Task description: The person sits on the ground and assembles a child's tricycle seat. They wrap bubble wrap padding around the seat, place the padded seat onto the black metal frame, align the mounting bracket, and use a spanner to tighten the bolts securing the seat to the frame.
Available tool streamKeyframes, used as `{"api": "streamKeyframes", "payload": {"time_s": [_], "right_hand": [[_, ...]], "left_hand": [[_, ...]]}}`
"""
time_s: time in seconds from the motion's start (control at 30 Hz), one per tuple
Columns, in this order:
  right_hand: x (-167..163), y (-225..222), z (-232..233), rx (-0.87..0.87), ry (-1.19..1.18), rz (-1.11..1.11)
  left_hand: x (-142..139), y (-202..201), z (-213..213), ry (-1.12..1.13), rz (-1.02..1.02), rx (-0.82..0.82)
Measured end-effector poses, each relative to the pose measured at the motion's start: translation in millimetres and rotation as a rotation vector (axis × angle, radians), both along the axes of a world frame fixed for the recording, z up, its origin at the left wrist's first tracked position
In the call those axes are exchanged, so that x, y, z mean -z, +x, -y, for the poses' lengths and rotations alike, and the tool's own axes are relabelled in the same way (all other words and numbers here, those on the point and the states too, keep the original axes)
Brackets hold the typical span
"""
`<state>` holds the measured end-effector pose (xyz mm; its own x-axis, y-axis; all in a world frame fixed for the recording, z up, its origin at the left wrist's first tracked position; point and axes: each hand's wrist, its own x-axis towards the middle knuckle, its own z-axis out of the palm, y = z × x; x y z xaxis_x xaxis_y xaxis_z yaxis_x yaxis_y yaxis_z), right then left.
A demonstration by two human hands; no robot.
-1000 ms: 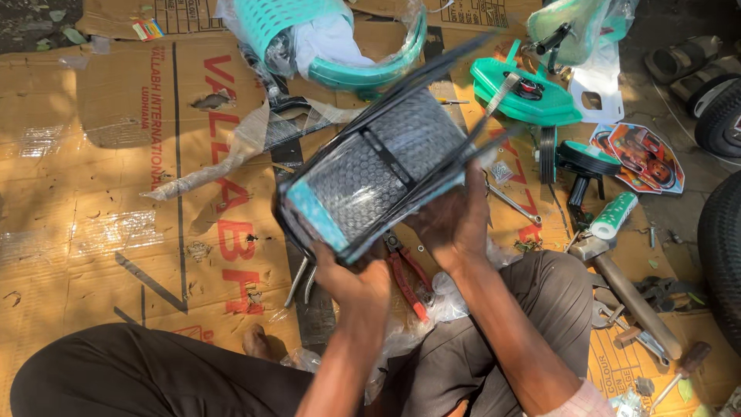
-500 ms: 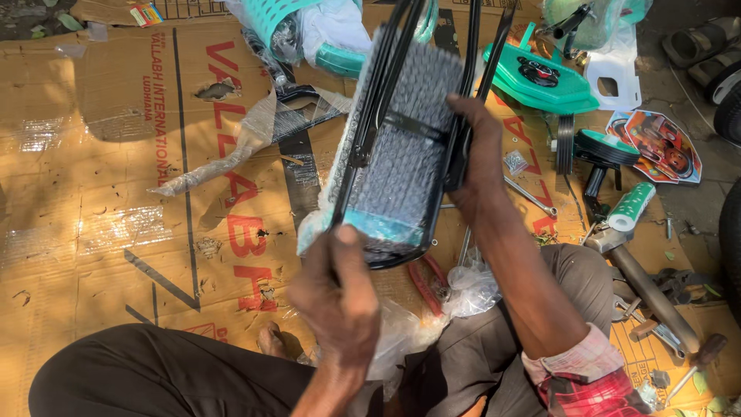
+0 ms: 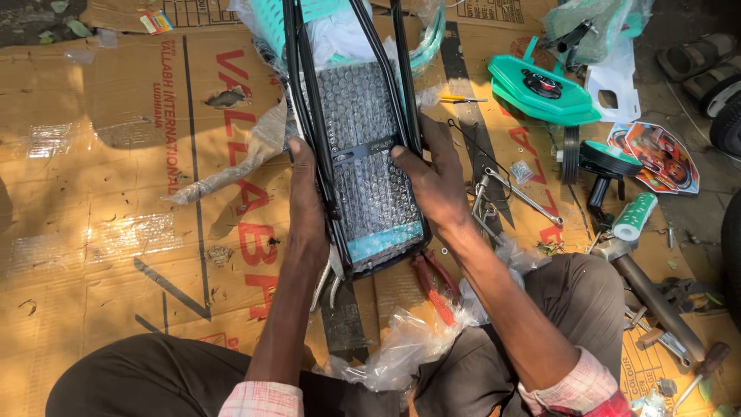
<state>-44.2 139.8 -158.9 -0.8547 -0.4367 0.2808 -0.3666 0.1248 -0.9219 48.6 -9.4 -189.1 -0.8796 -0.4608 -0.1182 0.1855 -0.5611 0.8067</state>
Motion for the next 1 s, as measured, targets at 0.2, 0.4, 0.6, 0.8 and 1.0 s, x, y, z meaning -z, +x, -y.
{"api": "streamKeyframes", "payload": {"time_s": [0.2, 0.4, 0.6, 0.8, 1.0], "right_hand": [[-22, 2, -5, -0.064, -0.042, 0.127], [-53, -7, -16, 0.097, 0.214, -0.090], [-52, -4, -26, 0.207, 0.292, -0.471], [-53, 18, -34, -0.014, -0.235, 0.332], [-49, 13, -29, -0.187, -0.252, 0.416]], "left_hand": [[17, -8, 2, -0.018, 0.142, -0.019], [15, -9, -10, -0.343, 0.163, 0.101], [-6, -6, -30, -0.420, 0.177, -0.094], [0, -8, -22, -0.155, 0.515, -0.025], [38, -17, -8, -0.235, -0.032, -0.132]]}}
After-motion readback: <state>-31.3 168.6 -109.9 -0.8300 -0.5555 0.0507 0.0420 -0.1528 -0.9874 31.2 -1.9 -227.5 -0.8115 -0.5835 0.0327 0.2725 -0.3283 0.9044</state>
